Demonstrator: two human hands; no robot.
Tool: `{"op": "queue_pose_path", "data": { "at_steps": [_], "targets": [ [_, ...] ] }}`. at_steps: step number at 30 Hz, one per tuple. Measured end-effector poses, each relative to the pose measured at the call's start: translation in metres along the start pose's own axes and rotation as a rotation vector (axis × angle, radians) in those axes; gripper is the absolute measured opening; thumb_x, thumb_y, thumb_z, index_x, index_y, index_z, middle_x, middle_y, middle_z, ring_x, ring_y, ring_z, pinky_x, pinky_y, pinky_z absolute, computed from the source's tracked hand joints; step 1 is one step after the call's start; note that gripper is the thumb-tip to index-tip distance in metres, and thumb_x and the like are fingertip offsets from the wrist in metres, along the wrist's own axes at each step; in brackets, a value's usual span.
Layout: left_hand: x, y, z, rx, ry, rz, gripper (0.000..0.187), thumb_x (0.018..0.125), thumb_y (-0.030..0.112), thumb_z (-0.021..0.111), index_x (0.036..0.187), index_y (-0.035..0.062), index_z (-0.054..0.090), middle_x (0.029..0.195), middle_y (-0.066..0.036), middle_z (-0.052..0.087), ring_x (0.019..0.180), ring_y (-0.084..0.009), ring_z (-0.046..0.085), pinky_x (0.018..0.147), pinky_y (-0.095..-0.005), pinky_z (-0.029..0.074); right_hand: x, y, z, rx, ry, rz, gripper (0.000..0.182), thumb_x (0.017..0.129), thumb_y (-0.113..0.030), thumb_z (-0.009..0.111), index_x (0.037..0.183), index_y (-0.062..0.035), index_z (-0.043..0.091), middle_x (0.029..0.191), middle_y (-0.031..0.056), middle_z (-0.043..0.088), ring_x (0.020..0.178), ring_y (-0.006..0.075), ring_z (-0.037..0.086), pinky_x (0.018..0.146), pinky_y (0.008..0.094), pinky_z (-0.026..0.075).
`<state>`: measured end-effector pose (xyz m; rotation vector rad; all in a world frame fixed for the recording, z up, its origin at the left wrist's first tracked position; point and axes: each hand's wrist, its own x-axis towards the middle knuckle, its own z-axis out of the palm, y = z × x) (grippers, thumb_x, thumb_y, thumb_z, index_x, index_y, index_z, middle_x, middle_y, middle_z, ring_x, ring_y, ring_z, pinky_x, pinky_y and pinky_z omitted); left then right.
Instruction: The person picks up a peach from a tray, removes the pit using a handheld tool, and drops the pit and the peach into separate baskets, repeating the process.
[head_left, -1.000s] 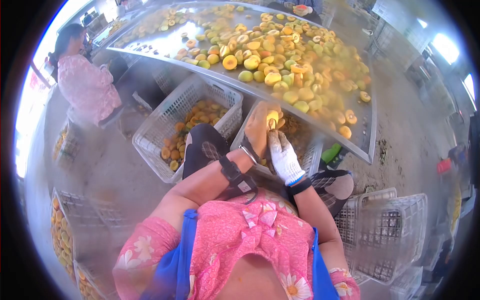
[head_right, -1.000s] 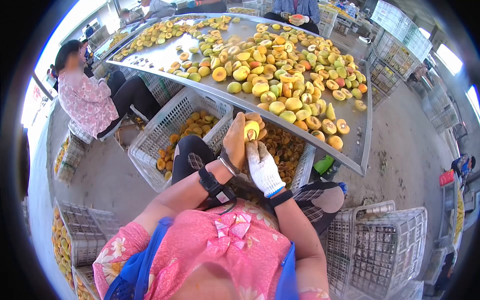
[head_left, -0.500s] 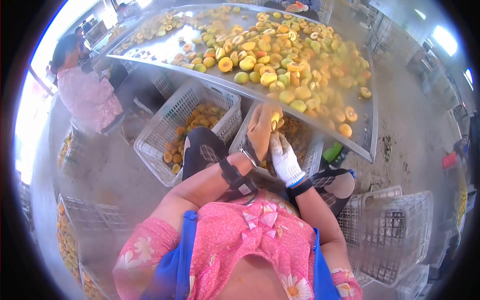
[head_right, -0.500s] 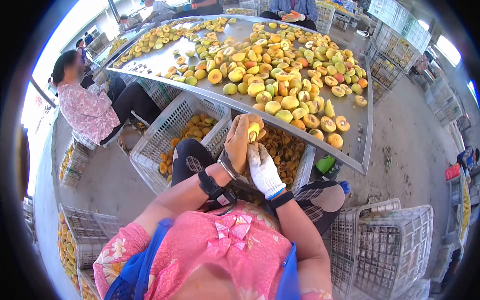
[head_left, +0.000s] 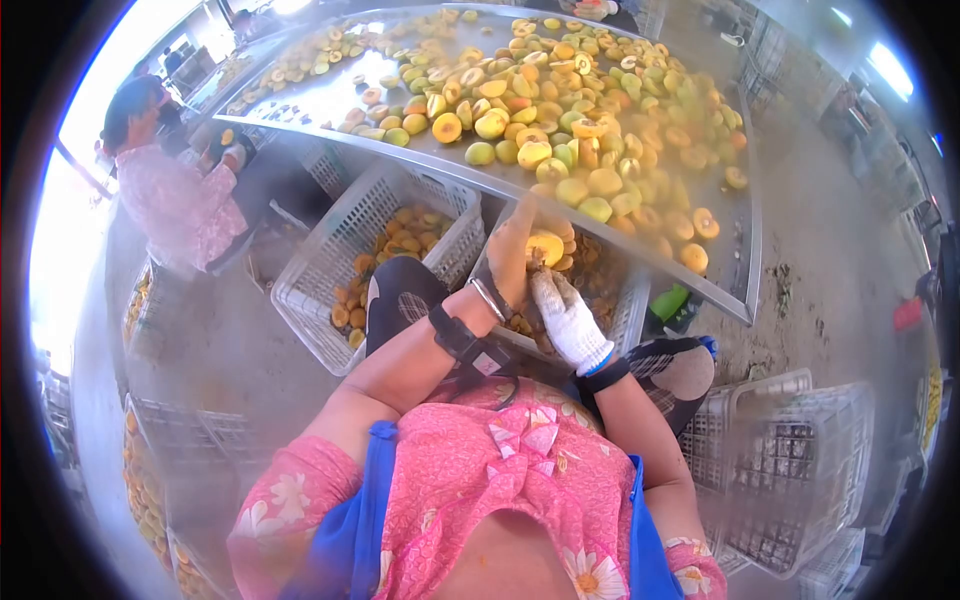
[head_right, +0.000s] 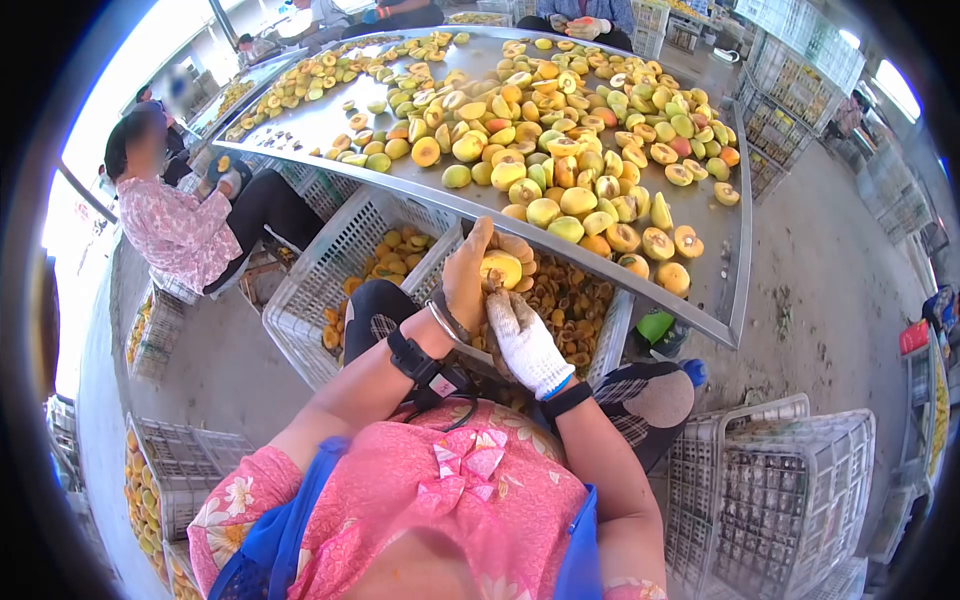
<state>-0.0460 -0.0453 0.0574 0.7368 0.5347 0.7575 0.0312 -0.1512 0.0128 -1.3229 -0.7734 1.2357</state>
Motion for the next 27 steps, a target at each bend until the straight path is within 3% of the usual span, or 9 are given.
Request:
{"op": "queue_pose_path", "data": {
  "at_steps": [1, 3, 6, 9, 14, 19, 23, 26, 27],
  "targets": [
    [0.005, -0.005, -0.005, 0.12, -0.015, 0.085, 0.048, 0.105, 0.043, 0.049, 0.093, 0.001, 0.068, 0.084, -0.008, 0.068, 0.073, -0.0149, 0.066, 0.065, -0.0281, 0.057, 0.0, 0.0, 0.0, -0.002, -0.005, 0.019, 0.039, 0.105, -0.032, 0.053, 0.128, -0.0006, 0.058, 0.107, 0.0024, 0.064, 0.098, 0.0074, 0.056, 0.085, 0.0235, 0.046],
    [0.018, -0.017, -0.015, 0.357, -0.047, 0.253, 0.051, 0.104, 0.045, 0.05, 0.089, 0.0006, 0.07, 0.081, -0.008, 0.07, 0.069, -0.0142, 0.066, 0.063, -0.027, 0.056, 0.0, 0.002, -0.003, 0.007, -0.032, 0.003, 0.038, 0.105, -0.033, 0.054, 0.125, -0.0021, 0.06, 0.101, 0.0001, 0.064, 0.09, 0.0064, 0.056, 0.077, 0.0226, 0.047],
    [0.02, -0.01, -0.021, 0.474, -0.137, 0.169, 0.057, 0.103, 0.048, 0.049, 0.08, -0.0007, 0.07, 0.078, -0.01, 0.07, 0.067, -0.0168, 0.064, 0.062, -0.0271, 0.051, 0.003, 0.007, -0.012, 0.143, -0.162, 0.058, 0.036, 0.104, -0.037, 0.055, 0.12, -0.0054, 0.062, 0.091, -0.0035, 0.063, 0.078, 0.0045, 0.055, 0.066, 0.0207, 0.045],
    [0.022, -0.002, -0.026, 0.385, -0.338, -0.02, 0.053, 0.104, 0.043, 0.05, 0.08, 0.0, 0.07, 0.075, -0.009, 0.071, 0.063, -0.0149, 0.065, 0.06, -0.0276, 0.054, 0.002, 0.014, -0.01, 0.277, -0.15, 0.175, 0.033, 0.103, -0.044, 0.053, 0.109, -0.0125, 0.061, 0.074, -0.006, 0.055, 0.055, 0.0045, 0.047, 0.048, 0.0198, 0.037],
    [0.031, -0.008, -0.035, 0.915, -0.496, 0.24, 0.06, 0.104, 0.044, 0.05, 0.072, -0.0017, 0.07, 0.074, -0.012, 0.071, 0.069, -0.0178, 0.067, 0.067, -0.031, 0.053, -0.002, 0.013, -0.013, 0.754, -0.399, 0.482, 0.036, 0.102, -0.053, 0.049, 0.101, -0.0171, 0.053, 0.062, -0.0058, 0.04, 0.037, 0.0058, 0.027, 0.032, 0.0218, 0.024],
    [0.035, -0.021, -0.044, 0.5, -0.466, -0.054, 0.063, 0.103, 0.049, 0.048, 0.073, -0.0016, 0.071, 0.076, -0.014, 0.071, 0.071, -0.0197, 0.067, 0.069, -0.0311, 0.053, 0.0, 0.024, -0.019, 0.913, -0.581, 0.454, 0.038, 0.102, -0.054, 0.048, 0.102, -0.0164, 0.05, 0.06, -0.0051, 0.037, 0.035, 0.0056, 0.024, 0.032, 0.0219, 0.021],
    [0.035, -0.024, -0.046, 0.583, -0.448, -0.006, 0.062, 0.104, 0.048, 0.048, 0.073, -0.0014, 0.071, 0.077, -0.014, 0.071, 0.074, -0.0191, 0.067, 0.07, -0.0306, 0.053, 0.002, 0.022, -0.017, 0.696, -0.405, 0.467, 0.037, 0.102, -0.054, 0.048, 0.097, -0.0172, 0.052, 0.058, -0.0049, 0.037, 0.035, 0.0063, 0.025, 0.031, 0.0228, 0.021],
    [0.036, -0.019, -0.047, 1.018, -0.477, 0.135, 0.061, 0.104, 0.046, 0.047, 0.073, -0.0004, 0.071, 0.078, -0.012, 0.072, 0.073, -0.0184, 0.067, 0.071, -0.0305, 0.053, 0.002, 0.022, -0.007, 0.463, -0.216, 0.473, 0.038, 0.101, -0.055, 0.049, 0.092, -0.0191, 0.055, 0.057, -0.0045, 0.038, 0.034, 0.0075, 0.029, 0.03, 0.0239, 0.022],
    [0.031, -0.017, -0.046, 0.894, -0.448, 0.036, 0.059, 0.105, 0.044, 0.046, 0.075, 0.0015, 0.072, 0.079, -0.011, 0.072, 0.073, -0.0179, 0.067, 0.073, -0.0299, 0.053, -0.001, 0.023, -0.011, 0.464, -0.202, 0.478, 0.038, 0.101, -0.055, 0.049, 0.092, -0.0191, 0.055, 0.057, -0.0045, 0.038, 0.034, 0.0075, 0.029, 0.03, 0.0239, 0.022]
  ]
}}
